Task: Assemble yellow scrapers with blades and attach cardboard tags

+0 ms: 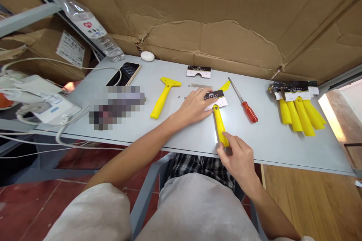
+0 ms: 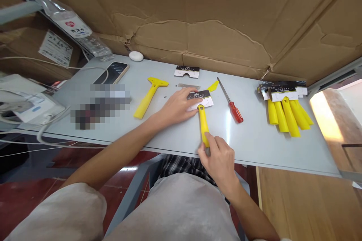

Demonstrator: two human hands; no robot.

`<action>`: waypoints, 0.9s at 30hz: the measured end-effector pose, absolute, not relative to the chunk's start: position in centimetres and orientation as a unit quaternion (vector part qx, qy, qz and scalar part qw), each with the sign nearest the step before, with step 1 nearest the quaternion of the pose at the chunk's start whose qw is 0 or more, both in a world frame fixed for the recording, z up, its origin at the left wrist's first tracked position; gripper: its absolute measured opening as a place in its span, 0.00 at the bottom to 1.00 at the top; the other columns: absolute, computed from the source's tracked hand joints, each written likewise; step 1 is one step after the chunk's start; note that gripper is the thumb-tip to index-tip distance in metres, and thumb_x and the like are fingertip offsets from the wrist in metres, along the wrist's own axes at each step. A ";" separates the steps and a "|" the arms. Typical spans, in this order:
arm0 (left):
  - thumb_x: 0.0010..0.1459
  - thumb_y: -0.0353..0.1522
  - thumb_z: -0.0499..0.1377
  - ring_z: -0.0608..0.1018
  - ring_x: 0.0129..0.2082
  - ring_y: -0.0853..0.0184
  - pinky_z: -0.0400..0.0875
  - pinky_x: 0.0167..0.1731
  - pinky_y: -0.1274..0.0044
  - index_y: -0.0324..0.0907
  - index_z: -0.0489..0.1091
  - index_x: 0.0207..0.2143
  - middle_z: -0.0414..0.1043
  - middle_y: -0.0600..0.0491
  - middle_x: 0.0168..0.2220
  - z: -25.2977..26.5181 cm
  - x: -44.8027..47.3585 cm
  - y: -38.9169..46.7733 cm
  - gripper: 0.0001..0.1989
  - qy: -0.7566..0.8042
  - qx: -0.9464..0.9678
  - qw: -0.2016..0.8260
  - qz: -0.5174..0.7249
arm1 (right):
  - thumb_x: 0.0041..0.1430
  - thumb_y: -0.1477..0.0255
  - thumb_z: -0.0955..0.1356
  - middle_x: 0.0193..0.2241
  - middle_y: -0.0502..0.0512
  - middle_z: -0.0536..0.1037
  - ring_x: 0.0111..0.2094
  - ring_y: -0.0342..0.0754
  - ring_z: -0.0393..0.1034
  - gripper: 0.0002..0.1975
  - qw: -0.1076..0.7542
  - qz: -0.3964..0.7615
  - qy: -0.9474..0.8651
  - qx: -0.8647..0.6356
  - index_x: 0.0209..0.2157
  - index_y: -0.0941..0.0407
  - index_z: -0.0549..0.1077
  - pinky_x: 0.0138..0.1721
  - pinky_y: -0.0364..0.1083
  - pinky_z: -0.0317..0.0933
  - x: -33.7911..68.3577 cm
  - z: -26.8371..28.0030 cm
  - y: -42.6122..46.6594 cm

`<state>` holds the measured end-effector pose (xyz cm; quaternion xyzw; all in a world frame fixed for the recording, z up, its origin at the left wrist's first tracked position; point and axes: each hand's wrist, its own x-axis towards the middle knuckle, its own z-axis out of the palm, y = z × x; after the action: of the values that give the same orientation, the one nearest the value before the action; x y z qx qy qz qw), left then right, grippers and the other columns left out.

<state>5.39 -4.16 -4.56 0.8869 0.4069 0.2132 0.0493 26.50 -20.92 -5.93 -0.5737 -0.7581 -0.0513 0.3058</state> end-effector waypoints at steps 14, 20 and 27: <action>0.78 0.44 0.50 0.68 0.69 0.41 0.66 0.60 0.46 0.48 0.74 0.70 0.63 0.39 0.76 -5.2 5.9 -3.9 0.26 0.439 0.886 0.019 0.146 | 0.70 0.74 0.68 0.26 0.47 0.70 0.25 0.41 0.62 0.14 0.302 -0.070 -0.760 -0.571 0.52 0.55 0.83 0.25 0.46 0.49 26.6 -6.3 -21.4; 0.79 0.40 0.46 0.65 0.73 0.40 0.61 0.65 0.42 0.48 0.70 0.73 0.61 0.37 0.77 -5.6 6.5 -3.5 0.28 0.471 0.868 0.011 0.156 | 0.77 0.68 0.65 0.27 0.48 0.74 0.25 0.41 0.66 0.16 0.266 -0.050 -0.779 -0.566 0.57 0.54 0.82 0.25 0.46 0.50 26.9 -5.9 -20.2; 0.78 0.39 0.49 0.59 0.77 0.39 0.57 0.71 0.44 0.43 0.66 0.74 0.57 0.35 0.78 -3.9 6.0 -7.2 0.28 0.476 0.849 0.006 0.232 | 0.81 0.66 0.60 0.34 0.55 0.81 0.34 0.47 0.73 0.22 0.218 -0.036 -0.789 -0.573 0.65 0.55 0.77 0.31 0.47 0.59 29.1 -5.0 -18.2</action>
<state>6.03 -7.17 -3.87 0.8485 0.4758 0.2316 0.0060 29.11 -18.21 -5.01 -0.5732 -0.7891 -0.0360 0.2179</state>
